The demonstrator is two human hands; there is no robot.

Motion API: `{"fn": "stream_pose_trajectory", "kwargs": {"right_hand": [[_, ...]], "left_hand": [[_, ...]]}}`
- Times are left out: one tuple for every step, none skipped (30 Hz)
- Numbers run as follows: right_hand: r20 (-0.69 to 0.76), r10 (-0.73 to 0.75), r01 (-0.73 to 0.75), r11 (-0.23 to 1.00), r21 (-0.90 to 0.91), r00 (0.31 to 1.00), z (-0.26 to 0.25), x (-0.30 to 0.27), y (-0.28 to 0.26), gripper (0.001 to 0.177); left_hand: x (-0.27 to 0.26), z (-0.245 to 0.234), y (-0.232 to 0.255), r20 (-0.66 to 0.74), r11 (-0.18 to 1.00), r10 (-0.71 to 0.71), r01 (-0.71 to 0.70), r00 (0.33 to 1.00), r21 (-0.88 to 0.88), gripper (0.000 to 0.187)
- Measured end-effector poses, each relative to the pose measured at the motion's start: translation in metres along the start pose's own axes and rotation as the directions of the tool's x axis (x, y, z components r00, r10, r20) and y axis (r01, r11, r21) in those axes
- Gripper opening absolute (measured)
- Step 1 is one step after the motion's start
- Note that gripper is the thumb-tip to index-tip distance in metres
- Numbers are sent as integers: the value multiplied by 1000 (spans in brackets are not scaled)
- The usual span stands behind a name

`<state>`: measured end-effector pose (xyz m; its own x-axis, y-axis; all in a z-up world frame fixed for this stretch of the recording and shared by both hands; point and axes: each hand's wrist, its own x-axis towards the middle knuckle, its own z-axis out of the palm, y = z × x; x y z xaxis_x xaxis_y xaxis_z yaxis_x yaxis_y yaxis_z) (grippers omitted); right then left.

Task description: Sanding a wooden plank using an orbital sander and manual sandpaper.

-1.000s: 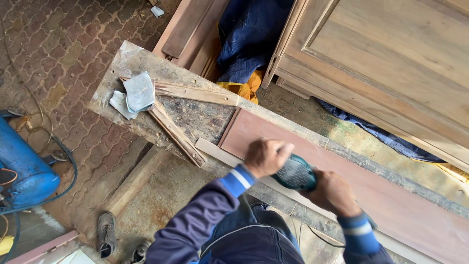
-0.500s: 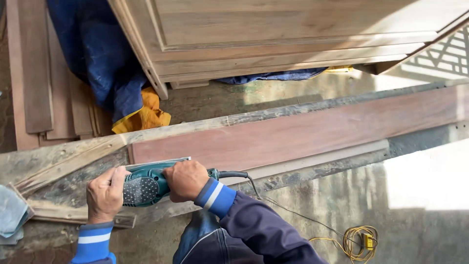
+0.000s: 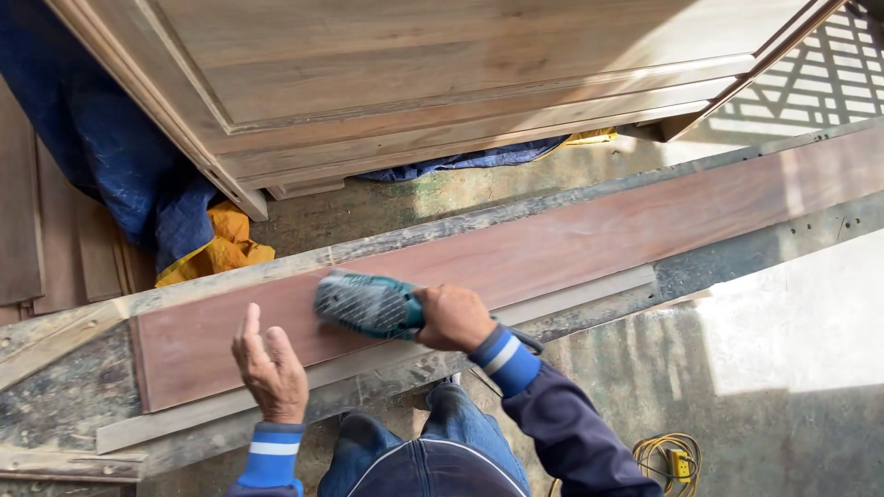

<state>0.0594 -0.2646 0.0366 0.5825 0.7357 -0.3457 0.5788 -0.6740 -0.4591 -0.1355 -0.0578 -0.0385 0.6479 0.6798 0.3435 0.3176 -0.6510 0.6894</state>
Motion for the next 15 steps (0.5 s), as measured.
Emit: {"fn": "stream_pose_trajectory", "kwargs": {"right_hand": [[2,-6,6,1000,6,1000,-13,-9,28,37],[-6,68,-67,996,58,998,-24,-16,55,44],[0,131,-131,985,109,991,-33,-22,80,50],[12,116,-117,987,114,993,-45,-35,102,50],[-8,171,-169,978,125,985,-58,-43,124,48],[-28,226,-220,966,137,974,-71,-49,144,47],[-18,201,-197,971,135,979,-80,-56,164,47],[9,292,-287,932,222,956,-88,-61,184,41],[47,382,-378,875,304,923,-96,-67,203,36],[56,362,-362,882,303,930,-98,-67,227,36],[57,397,-395,869,298,916,-100,-69,251,33],[57,430,-427,855,293,901,-101,-71,275,31],[63,423,-422,858,292,904,-108,-70,284,31],[78,460,-463,846,264,884,-114,-69,293,31],[93,501,-508,829,234,860,-118,-71,302,31]], "left_hand": [[-10,21,10,-1,1000,0,0,1000,8,42],[-20,42,19,69,997,-16,11,997,70,50],[-34,58,25,133,990,-48,29,990,140,59],[-46,79,29,128,987,-59,39,990,157,59],[-57,101,32,237,978,-44,-6,970,206,66],[-67,122,33,346,967,-37,-54,938,249,73],[-73,137,37,329,963,-54,-38,943,267,73],[-78,152,40,415,945,-11,-126,910,302,76],[-83,166,41,504,921,26,-217,863,325,80],[-85,165,47,493,917,9,-204,870,342,80],[-86,164,53,525,894,7,-240,851,379,83],[-88,164,59,556,868,2,-277,831,412,86],[-87,165,58,552,866,-6,-271,834,419,86],[-86,165,56,562,871,-4,-273,827,409,87],[-88,165,54,575,877,-2,-275,818,394,88]]}}
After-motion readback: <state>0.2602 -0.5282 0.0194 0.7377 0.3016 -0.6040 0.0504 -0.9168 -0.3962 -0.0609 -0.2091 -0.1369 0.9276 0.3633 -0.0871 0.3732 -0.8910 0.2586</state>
